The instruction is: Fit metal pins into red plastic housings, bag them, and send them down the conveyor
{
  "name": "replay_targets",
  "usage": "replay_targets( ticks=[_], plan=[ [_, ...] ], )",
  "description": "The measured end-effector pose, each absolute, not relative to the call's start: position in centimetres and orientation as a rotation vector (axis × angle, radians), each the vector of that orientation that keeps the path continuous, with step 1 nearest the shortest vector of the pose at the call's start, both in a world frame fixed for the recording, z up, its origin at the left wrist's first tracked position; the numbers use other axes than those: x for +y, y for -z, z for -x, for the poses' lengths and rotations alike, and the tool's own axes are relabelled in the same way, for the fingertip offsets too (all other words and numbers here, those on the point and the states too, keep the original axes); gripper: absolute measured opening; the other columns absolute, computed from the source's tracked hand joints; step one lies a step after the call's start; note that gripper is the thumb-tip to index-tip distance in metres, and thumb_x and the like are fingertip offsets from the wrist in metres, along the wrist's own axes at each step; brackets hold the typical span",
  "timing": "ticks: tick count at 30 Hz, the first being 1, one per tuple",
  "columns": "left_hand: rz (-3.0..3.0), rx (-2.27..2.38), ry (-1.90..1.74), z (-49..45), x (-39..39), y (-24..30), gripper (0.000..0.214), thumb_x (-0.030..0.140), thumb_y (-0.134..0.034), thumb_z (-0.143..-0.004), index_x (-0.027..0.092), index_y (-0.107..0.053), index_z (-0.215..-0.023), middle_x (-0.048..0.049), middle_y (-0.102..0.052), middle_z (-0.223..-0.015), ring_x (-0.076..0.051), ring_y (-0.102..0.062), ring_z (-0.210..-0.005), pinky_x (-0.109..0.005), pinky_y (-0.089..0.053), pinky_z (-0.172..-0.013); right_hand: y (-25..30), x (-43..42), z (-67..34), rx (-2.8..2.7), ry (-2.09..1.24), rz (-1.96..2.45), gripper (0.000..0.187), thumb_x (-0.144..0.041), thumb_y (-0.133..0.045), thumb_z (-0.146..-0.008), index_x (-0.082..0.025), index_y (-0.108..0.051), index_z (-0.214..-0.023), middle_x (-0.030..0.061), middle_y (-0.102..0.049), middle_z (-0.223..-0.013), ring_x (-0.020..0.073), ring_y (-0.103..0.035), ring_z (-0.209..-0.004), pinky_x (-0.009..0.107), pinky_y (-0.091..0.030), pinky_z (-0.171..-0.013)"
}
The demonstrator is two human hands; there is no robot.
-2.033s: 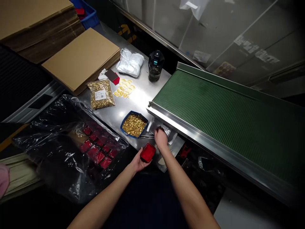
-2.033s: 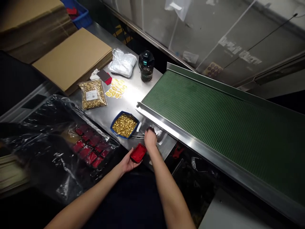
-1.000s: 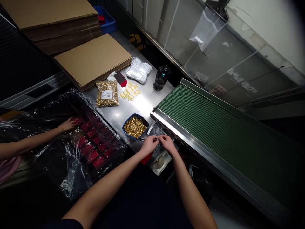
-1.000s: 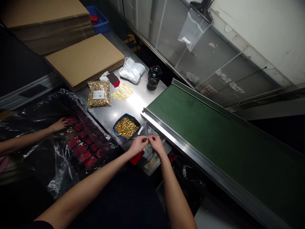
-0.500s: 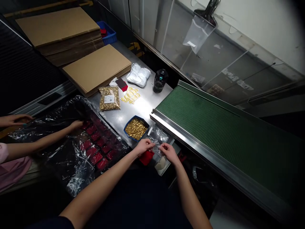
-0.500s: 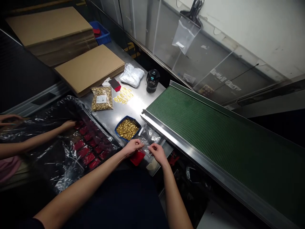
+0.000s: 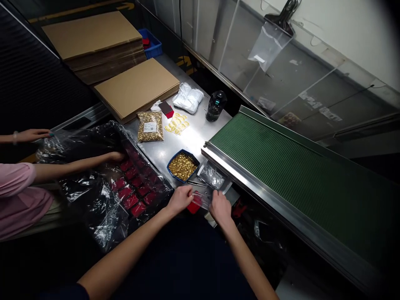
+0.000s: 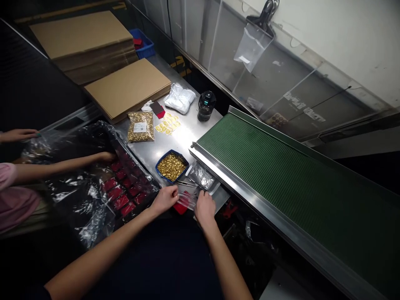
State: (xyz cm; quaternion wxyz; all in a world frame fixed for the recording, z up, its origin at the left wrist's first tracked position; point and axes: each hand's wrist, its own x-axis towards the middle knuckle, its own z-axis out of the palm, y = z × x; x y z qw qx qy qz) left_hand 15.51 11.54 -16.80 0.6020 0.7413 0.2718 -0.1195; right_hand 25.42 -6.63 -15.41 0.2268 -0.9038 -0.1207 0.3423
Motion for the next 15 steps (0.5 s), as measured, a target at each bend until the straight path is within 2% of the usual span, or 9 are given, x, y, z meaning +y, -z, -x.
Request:
replay_targets(
  ticks=[2,3,6,8,10,13,15],
  plan=[
    [-1.673,0.640,0.328,-12.4,11.6,16.6,0.029,0.031,-0.069,-0.089,0.017,-0.054,-0.069,0.0043,-0.053,-0.068,-0.012,-0.050,-0.063,-0.027,-0.045,-0.064,15.8,-4.9,-25.0,-0.439,-0.972,2.465,0.004,-0.025,-0.058,-0.083,-0.021,-0.057,-0.082,0.0044,-0.065,-0.081,0.0222,-0.063,-0.081,0.031,-0.044,-0.072],
    [-1.643,0.659,0.351,-10.7,11.5,16.6,0.031,0.031,-0.070,-0.087,0.017,-0.052,-0.066,0.0057,-0.050,-0.064,-0.011,-0.047,-0.060,-0.026,-0.042,-0.061,16.0,-4.2,-24.9,-0.504,-1.012,2.427,0.007,-0.028,-0.058,-0.086,-0.022,-0.058,-0.083,0.0023,-0.065,-0.080,0.0201,-0.063,-0.079,0.029,-0.044,-0.071],
    [-1.515,0.784,0.393,-5.9,11.6,16.9,0.038,0.033,-0.074,-0.080,0.019,-0.044,-0.062,0.0087,-0.041,-0.056,-0.009,-0.041,-0.052,-0.022,-0.033,-0.052,16.8,-3.1,-24.6,-0.727,-1.162,2.268,0.019,-0.036,-0.070,-0.082,-0.023,-0.063,-0.093,-0.0031,-0.067,-0.084,0.0147,-0.064,-0.075,0.023,-0.046,-0.068],
    [-1.396,0.895,0.408,-3.2,11.9,17.3,0.039,0.039,-0.074,-0.076,0.021,-0.041,-0.066,0.0102,-0.039,-0.053,-0.008,-0.040,-0.047,-0.021,-0.028,-0.047,17.3,-3.4,-24.0,-0.841,-1.234,2.205,0.028,-0.039,-0.073,-0.081,-0.024,-0.063,-0.102,-0.0033,-0.069,-0.089,0.0136,-0.065,-0.076,0.023,-0.048,-0.070],
    [-1.277,0.993,0.407,-1.1,12.3,17.6,0.040,0.048,-0.073,-0.072,0.022,-0.042,-0.072,0.0107,-0.041,-0.052,-0.009,-0.041,-0.044,-0.020,-0.024,-0.043,17.9,-4.1,-23.0,-0.910,-1.261,2.231,0.026,-0.036,-0.071,-0.085,-0.021,-0.062,-0.104,0.0009,-0.070,-0.094,0.0161,-0.066,-0.083,0.026,-0.049,-0.075],
    [-1.148,1.079,0.374,0.7,13.0,18.0,0.046,0.055,-0.077,-0.065,0.022,-0.047,-0.077,0.0101,-0.044,-0.054,-0.009,-0.044,-0.045,-0.019,-0.021,-0.041,19.3,-4.1,-20.4,-0.984,-1.248,2.348,0.030,-0.032,-0.076,-0.081,-0.016,-0.063,-0.101,0.0100,-0.068,-0.107,0.0249,-0.062,-0.103,0.040,-0.046,-0.094],
    [-1.101,1.112,0.348,1.2,13.2,18.3,0.049,0.056,-0.080,-0.064,0.020,-0.049,-0.076,0.0101,-0.044,-0.054,-0.008,-0.044,-0.045,-0.018,-0.020,-0.041,20.3,-3.5,-18.6,-1.003,-1.228,2.406,0.031,-0.036,-0.075,-0.084,-0.015,-0.064,-0.104,0.0102,-0.065,-0.114,0.0272,-0.058,-0.113,0.047,-0.041,-0.102]
  ],
)
